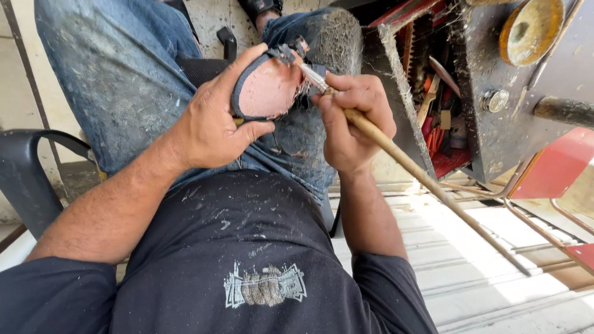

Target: Applying adhesive to the sole of a sandal using a brush for repair

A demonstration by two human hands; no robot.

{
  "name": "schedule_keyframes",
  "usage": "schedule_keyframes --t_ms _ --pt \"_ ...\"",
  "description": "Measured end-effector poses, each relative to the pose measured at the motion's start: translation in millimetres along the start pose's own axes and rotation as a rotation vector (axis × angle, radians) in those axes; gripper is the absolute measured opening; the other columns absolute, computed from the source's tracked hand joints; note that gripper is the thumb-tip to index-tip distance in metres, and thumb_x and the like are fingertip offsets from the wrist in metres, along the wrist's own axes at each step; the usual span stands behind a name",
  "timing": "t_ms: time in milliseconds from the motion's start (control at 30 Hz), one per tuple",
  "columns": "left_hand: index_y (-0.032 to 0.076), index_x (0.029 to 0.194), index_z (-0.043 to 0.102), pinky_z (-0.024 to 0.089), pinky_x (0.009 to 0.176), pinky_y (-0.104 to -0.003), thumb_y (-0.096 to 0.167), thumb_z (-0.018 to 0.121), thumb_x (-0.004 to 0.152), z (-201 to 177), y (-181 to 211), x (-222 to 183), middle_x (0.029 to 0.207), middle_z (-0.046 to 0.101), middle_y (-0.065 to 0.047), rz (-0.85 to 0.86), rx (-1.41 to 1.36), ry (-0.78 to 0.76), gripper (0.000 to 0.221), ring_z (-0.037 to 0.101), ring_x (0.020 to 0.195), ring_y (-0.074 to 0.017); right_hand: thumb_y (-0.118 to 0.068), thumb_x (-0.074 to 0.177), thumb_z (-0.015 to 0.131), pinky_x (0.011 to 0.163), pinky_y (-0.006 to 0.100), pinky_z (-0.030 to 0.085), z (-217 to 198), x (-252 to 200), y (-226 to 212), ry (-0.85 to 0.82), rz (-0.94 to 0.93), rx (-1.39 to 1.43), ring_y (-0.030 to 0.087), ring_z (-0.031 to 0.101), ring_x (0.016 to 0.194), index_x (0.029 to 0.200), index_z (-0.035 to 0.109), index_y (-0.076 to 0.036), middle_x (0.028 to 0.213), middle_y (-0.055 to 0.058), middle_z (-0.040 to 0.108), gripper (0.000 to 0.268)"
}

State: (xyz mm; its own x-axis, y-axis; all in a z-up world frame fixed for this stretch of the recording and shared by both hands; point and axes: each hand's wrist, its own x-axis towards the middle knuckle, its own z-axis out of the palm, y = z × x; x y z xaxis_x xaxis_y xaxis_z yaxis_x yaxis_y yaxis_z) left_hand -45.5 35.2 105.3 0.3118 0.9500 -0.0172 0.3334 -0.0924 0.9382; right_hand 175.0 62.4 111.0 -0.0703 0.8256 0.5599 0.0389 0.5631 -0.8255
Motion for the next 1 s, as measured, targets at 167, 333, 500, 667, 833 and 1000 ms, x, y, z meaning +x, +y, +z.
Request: schedule_keyframes --t_ms 167,333,500,667,833,1000 --pt "0.003 0.159 0.029 0.038 0.121 -0.042 0.020 0.087 0.087 -1 1 2 0.160 0.047 -0.023 -0.002 -0.040 -0.011 0.093 0.051 0.147 -0.0391 0.000 0.094 0.069 0.063 0.027 0.065 10 3 -10 -0.051 -0.074 -0.052 0.022 0.072 0.080 0.094 0.061 -0.002 0.098 0.020 0.064 0.009" --pt "0.006 0.160 0.029 0.044 0.108 -0.043 0.029 0.083 0.089 -4 1 5 0.157 0.052 -0.021 -0.012 -0.002 -0.002 0.092 0.058 0.137 -0.0397 -0.001 0.095 0.069 0.073 0.030 0.064 11 12 -24 -0.020 0.093 -0.116 0.024 0.071 0.085 0.097 0.059 -0.007 0.103 0.021 0.066 0.011" --pt "0.002 0.159 0.028 0.039 0.119 -0.039 0.025 0.085 0.090 0 -4 2 0.159 0.050 -0.021 0.019 -0.031 -0.001 0.092 0.054 0.144 -0.0356 0.005 0.094 0.066 0.064 0.025 0.067 3 4 -5 -0.014 0.029 0.040 0.022 0.075 0.075 0.092 0.060 -0.003 0.100 0.019 0.065 0.011" --pt "-0.004 0.154 0.040 0.034 0.127 -0.050 0.047 0.079 0.092 -7 -15 20 0.151 0.046 -0.026 0.270 -0.068 0.010 0.089 0.045 0.147 -0.0420 -0.002 0.092 0.074 0.068 0.026 0.061 3 11 -28 -0.097 0.074 0.026 0.021 0.073 0.082 0.098 0.062 -0.007 0.103 0.019 0.069 0.014" --pt "-0.003 0.160 0.034 0.042 0.117 -0.042 0.038 0.077 0.089 -22 -8 46 0.142 0.046 -0.018 0.332 -0.427 -0.116 0.093 0.046 0.130 -0.0290 0.000 0.095 0.069 0.070 0.026 0.065 6 33 -37 -0.028 0.092 0.014 0.022 0.071 0.080 0.098 0.058 -0.006 0.104 0.021 0.065 0.012" --pt "0.006 0.143 0.049 0.051 0.114 -0.045 0.044 0.071 0.098 -8 -30 56 0.158 0.048 -0.022 0.359 -0.912 -0.199 0.062 0.057 0.135 -0.0260 0.005 0.094 0.068 0.070 0.024 0.067 4 43 -47 -0.071 -0.040 0.047 0.024 0.075 0.081 0.096 0.060 -0.003 0.104 0.023 0.065 0.011"
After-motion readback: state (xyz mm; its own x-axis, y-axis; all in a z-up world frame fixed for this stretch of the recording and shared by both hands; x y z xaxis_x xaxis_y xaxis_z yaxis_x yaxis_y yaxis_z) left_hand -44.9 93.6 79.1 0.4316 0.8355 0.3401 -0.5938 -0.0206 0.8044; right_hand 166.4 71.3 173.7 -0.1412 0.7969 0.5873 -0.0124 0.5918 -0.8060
